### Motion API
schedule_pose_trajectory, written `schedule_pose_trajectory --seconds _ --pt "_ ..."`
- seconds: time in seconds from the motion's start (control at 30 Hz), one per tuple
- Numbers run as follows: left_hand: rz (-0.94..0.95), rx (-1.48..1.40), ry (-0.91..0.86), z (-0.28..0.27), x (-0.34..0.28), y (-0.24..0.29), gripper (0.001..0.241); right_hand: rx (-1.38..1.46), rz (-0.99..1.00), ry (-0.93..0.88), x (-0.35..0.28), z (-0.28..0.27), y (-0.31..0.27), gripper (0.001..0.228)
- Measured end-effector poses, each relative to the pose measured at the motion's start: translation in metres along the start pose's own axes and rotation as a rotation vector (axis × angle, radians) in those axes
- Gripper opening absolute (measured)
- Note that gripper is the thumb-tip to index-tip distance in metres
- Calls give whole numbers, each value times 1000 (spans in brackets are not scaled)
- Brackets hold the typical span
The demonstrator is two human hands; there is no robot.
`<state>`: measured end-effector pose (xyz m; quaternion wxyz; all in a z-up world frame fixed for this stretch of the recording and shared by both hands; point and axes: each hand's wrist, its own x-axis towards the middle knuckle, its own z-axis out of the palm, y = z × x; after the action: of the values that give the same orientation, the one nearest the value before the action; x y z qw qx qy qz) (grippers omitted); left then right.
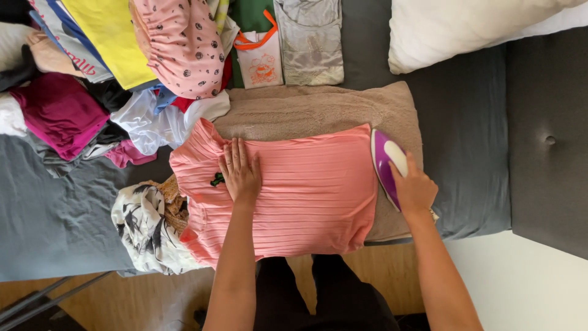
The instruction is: The person irons a pink short-sleeved top with a strawberry design on a towel placed on a bed. They smooth the fabric, iron the front and back, and then fold the garment neatly before placing it aside.
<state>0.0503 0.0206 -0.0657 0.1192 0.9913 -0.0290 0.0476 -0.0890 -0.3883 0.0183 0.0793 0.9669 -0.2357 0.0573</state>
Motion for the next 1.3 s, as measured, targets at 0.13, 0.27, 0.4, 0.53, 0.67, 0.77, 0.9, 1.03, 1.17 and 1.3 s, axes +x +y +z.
schedule_pose_trajectory --seconds 0.13,0.27,0.4,0.53,0.67,0.77,0.9,1.03,1.17,1.3 --pt "-29 -2 12 -3 6 7 64 137 84 -16 42 -15 -18 59" --pt "38 -62 76 -11 19 24 58 372 158 -93 88 -6 -31 61" --pt "167 -150 258 -10 29 33 21 459 136 -252 103 -11 -30 64" --pt "196 -148 261 8 28 22 20 525 69 -206 95 -33 -38 59" --pt "254 -242 287 -7 23 26 16 372 -246 173 93 -41 -55 68" --pt "236 -286 305 -37 15 31 18 356 -623 341 86 -20 -87 62" --pt "-81 -445 375 -58 13 10 38 434 -799 72 66 -28 -143 64" --pt "-337 -381 544 -46 26 -59 39 385 -707 -76 51 -12 -165 86" --pt "-511 -441 415 -39 46 -122 52 438 -541 -293 15 13 -169 42" --pt "-775 -511 -173 -10 71 -179 82 737 -215 -477 -29 -43 -171 28"
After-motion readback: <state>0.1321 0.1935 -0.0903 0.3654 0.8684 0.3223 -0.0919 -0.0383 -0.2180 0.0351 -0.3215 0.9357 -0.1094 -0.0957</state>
